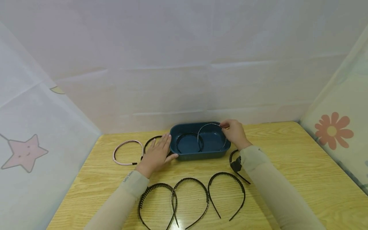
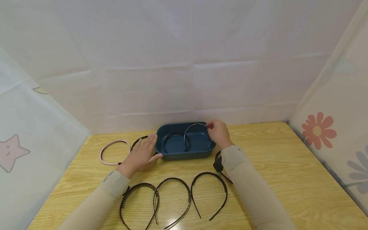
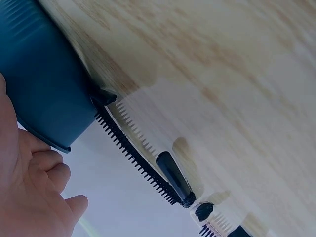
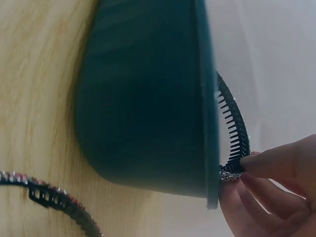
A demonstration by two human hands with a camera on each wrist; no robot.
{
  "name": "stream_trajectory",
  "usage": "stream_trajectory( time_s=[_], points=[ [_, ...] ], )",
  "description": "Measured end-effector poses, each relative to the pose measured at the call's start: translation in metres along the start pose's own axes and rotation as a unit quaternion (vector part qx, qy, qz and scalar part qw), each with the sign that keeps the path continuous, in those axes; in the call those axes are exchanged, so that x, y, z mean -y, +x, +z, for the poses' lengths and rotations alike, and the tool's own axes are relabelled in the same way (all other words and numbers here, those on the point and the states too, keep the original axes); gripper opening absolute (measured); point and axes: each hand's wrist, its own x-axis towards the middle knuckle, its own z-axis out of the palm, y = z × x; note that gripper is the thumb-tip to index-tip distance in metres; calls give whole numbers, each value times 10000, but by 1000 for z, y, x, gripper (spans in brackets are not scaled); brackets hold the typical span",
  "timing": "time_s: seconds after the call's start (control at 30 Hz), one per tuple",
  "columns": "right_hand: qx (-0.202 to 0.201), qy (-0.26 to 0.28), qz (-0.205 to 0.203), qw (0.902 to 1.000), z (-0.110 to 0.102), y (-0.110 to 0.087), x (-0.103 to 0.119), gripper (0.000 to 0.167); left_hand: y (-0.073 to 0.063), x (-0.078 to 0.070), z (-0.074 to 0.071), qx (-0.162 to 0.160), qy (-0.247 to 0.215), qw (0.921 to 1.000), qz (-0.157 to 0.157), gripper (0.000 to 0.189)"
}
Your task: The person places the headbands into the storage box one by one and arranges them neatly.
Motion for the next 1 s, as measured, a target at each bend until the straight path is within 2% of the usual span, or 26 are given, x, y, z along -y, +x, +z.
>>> stream_trajectory(
  time_s=[0.27, 0.53, 0.63, 0.77, 1.0],
  points=[
    [45, -835, -325, 9960, 8, 4, 1, 24, 0, 0, 1, 45, -22, 10000, -10, 90],
    [90, -1179, -439, 9920, 14, 5, 1, 23, 1, 1, 3, 51, -14, 10000, -22, 90],
    [83, -1139, -463, 9924, 15, 4, 0, 24, 1, 1, 4, 52, -9, 10000, -29, 90],
    [120, -816, -524, 9952, 14, 2, -4, 26, 0, 1, 3, 64, -9, 10000, -44, 90],
    [134, -352, -993, 9943, 4, -9, -11, 23, 0, 2, 3, 72, 24, 10000, -62, 90]
  ],
)
